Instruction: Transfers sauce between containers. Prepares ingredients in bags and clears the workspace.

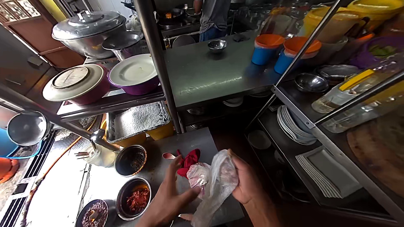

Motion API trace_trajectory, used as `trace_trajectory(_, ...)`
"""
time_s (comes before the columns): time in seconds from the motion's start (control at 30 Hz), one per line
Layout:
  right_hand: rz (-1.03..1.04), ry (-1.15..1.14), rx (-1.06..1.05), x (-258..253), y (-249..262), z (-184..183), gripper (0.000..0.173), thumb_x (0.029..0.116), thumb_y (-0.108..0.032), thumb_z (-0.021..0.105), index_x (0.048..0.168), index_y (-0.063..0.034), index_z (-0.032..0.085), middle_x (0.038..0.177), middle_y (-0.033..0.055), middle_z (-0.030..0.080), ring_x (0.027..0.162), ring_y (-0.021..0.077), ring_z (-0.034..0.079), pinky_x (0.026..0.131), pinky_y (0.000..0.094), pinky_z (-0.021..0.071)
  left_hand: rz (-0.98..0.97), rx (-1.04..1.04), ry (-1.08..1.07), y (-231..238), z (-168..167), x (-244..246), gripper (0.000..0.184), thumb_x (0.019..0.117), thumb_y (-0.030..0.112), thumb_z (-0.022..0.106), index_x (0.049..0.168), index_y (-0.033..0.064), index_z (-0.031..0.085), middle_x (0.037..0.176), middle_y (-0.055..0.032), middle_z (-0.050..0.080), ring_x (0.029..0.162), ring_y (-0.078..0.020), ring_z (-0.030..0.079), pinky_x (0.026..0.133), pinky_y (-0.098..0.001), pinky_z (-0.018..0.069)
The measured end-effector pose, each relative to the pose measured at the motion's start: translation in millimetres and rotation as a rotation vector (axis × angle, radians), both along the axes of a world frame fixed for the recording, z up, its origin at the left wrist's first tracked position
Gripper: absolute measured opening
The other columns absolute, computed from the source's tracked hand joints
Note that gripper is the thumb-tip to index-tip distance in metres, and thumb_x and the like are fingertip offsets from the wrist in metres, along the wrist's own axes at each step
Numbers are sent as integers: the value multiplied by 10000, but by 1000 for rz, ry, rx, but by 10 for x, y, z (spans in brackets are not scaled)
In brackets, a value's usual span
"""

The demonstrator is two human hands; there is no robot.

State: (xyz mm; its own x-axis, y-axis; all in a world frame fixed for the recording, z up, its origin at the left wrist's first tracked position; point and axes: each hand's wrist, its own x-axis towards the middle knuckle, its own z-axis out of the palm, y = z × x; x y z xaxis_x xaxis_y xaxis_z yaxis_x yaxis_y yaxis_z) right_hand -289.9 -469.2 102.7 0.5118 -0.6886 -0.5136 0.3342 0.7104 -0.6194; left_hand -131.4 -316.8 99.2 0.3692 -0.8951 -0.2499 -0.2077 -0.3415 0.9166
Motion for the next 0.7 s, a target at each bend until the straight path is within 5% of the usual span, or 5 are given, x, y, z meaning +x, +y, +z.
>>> trace_trajectory(0.13, 285, 111, -465, 234, -112, 190, 180, 1084, -251, 481, 1107, -128, 610, 774, -12, 593, 584, 49, 532, 531, 212, 469, -70, 252, -83, -554, -43, -192, 354, 1030, 354, 580, 1149, 30, 660, 920, -84, 703, 799, -172, 702, 772, -396, 595)
trace_trajectory(0.2, 250, 301, -915, 141, -272, 191, 409, 993, -311, 642, 1342, -117, 553, 1115, 11, 709, 924, 96, 692, 765, 309, 600, 160, 170, 91, -577, -177, -179, 278, 1065, 232, 517, 997, 20, 682, 768, -58, 668, 693, -142, 665, 703, -349, 577)
trace_trajectory(0.3, 498, 687, -1051, -60, -163, -32, 963, 810, -557, 790, 1551, -96, 383, 1417, 137, 582, 1260, 277, 606, 985, 532, 550, 383, -53, 301, -485, -265, -224, 159, 1032, 82, 543, 1055, 2, 678, 821, -86, 724, 743, -161, 715, 721, -342, 612)
trace_trajectory(0.43, 515, 717, -577, -178, -221, -461, 248, 964, -45, 626, 1203, -18, 685, 1047, 133, 722, 962, 210, 694, 870, 419, 573, 467, -76, 303, -289, -273, -228, 199, 905, -71, 519, 1037, 0, 648, 879, -87, 703, 703, -152, 678, 628, -315, 585)
trace_trajectory(0.7, 552, 317, -421, -159, -460, -647, 326, 1061, -60, 338, 1072, -32, 663, 873, 12, 688, 811, 51, 648, 768, 226, 549, 93, -337, -657, 230, -165, -142, 415, 906, 257, 693, 1248, 27, 643, 1242, -195, 647, 1183, -279, 622, 981, -429, 534)
